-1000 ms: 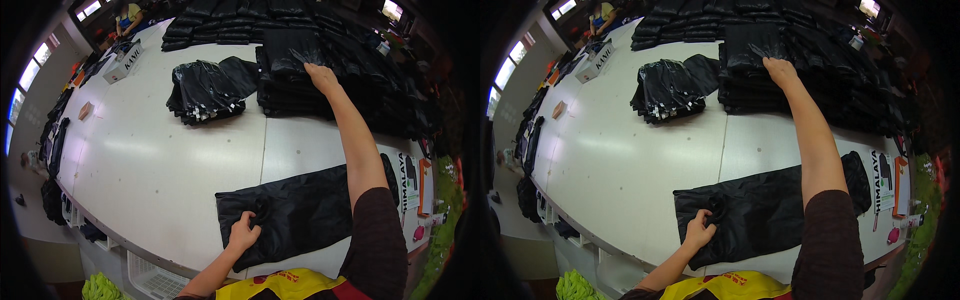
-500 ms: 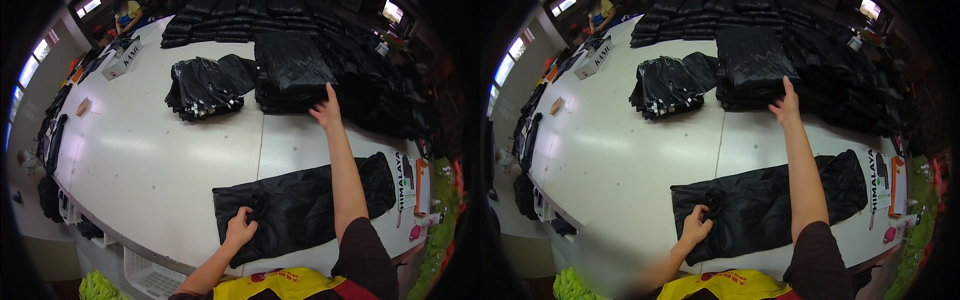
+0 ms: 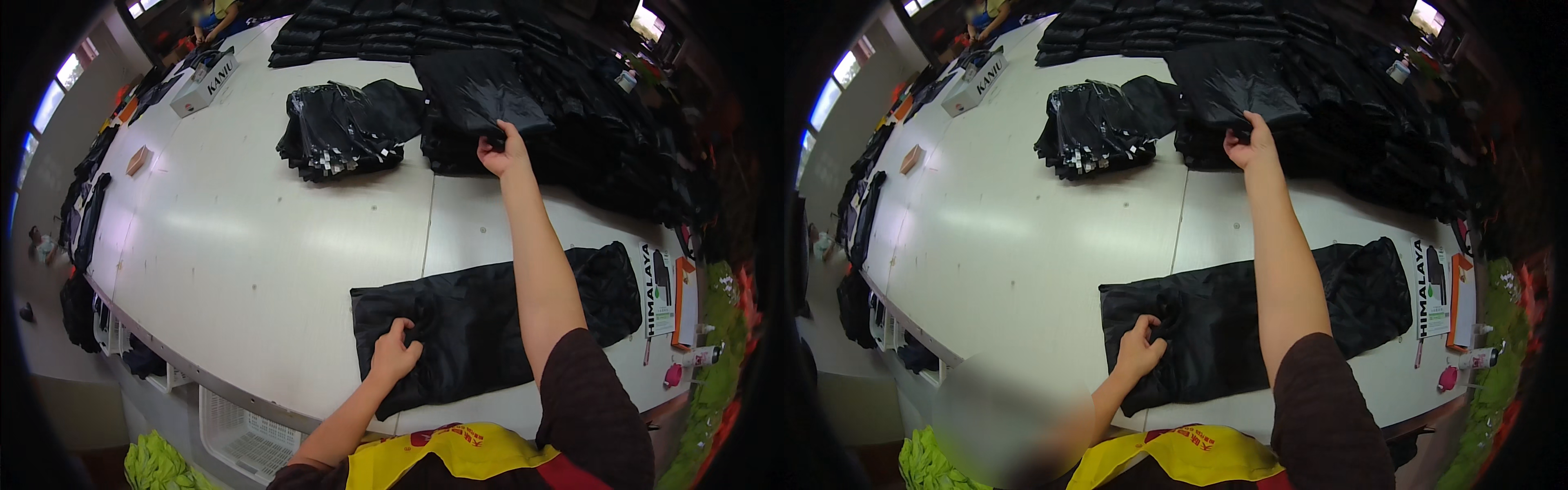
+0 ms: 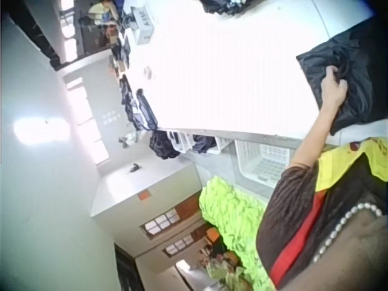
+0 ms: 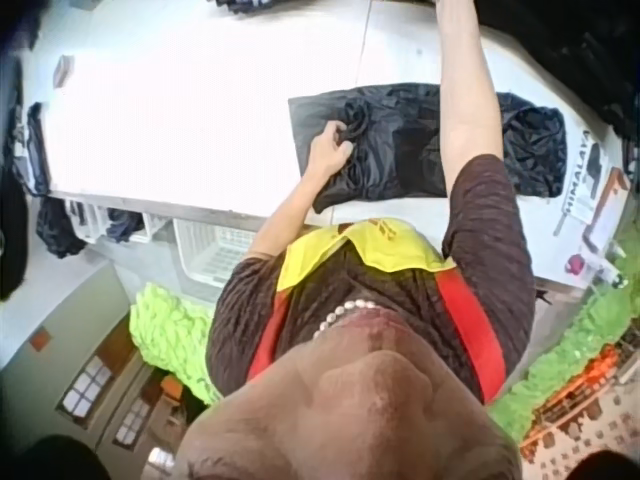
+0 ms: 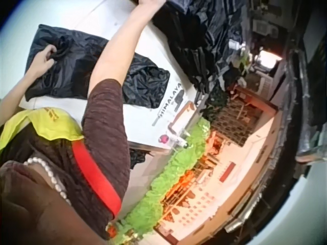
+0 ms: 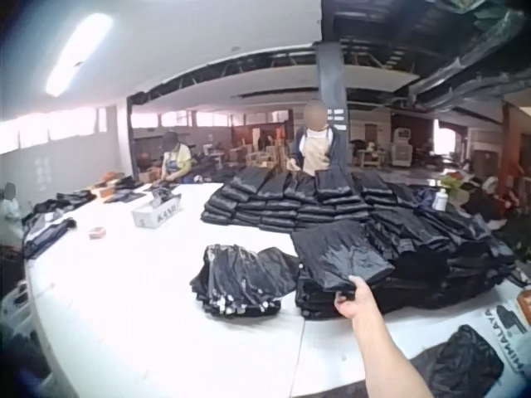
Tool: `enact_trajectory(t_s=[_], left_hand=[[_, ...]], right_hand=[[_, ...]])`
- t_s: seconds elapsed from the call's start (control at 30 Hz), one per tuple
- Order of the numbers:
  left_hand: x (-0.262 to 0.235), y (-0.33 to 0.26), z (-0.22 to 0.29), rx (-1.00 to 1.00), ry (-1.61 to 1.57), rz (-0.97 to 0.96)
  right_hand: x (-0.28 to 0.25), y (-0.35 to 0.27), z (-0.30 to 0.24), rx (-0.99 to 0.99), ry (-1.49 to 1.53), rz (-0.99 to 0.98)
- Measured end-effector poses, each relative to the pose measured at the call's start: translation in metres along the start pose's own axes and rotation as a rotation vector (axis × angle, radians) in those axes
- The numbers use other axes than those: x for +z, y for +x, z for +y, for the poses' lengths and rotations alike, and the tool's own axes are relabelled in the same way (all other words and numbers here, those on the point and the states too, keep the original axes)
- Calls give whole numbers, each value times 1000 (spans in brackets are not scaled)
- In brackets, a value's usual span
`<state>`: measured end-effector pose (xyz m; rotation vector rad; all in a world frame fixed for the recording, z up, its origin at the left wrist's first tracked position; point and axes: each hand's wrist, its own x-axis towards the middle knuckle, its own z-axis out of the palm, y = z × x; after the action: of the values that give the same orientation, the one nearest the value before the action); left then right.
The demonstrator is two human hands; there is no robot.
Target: The person folds a black jacket on a white table, smoothing and aligning the fabric. They then place the folded jacket on a stack and write on small white tags attached to the jacket using a pen.
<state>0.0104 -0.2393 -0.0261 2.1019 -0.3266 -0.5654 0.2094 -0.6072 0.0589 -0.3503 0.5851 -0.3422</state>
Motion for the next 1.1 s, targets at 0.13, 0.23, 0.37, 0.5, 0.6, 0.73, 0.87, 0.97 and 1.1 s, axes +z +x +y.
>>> enact_trajectory(t_s=[0.13,0.23,0.37,0.5,0.6,0.73,0.87,0.97,1.1], left_hand=[[-1,0,-8,-36,-27,26],[-3,3,-4,-39,-19,-12],[-6,2,19,23,170,-76],[6,-7,33,-15,318,55],[64,9,-65,660,689,589],[67,-14,-39,557,488,220],[31,-49,41,381,426,-135],[8,-66,72,218,359,-387],[27,-80,53,227,463,-409]], right_hand=[[-37,-51,7,-32,-167,-67],[-90,-95,8,-36,-119,-276],[-144,-175,-1,6,-169,-354],[-159,-249,11,67,-225,-449],[-164,-288,22,284,-120,-408],[-200,-281,23,139,-714,-205],[-236,-256,13,147,-904,-150],[-221,-263,8,132,-981,-216],[-223,-265,15,153,-762,-132]])
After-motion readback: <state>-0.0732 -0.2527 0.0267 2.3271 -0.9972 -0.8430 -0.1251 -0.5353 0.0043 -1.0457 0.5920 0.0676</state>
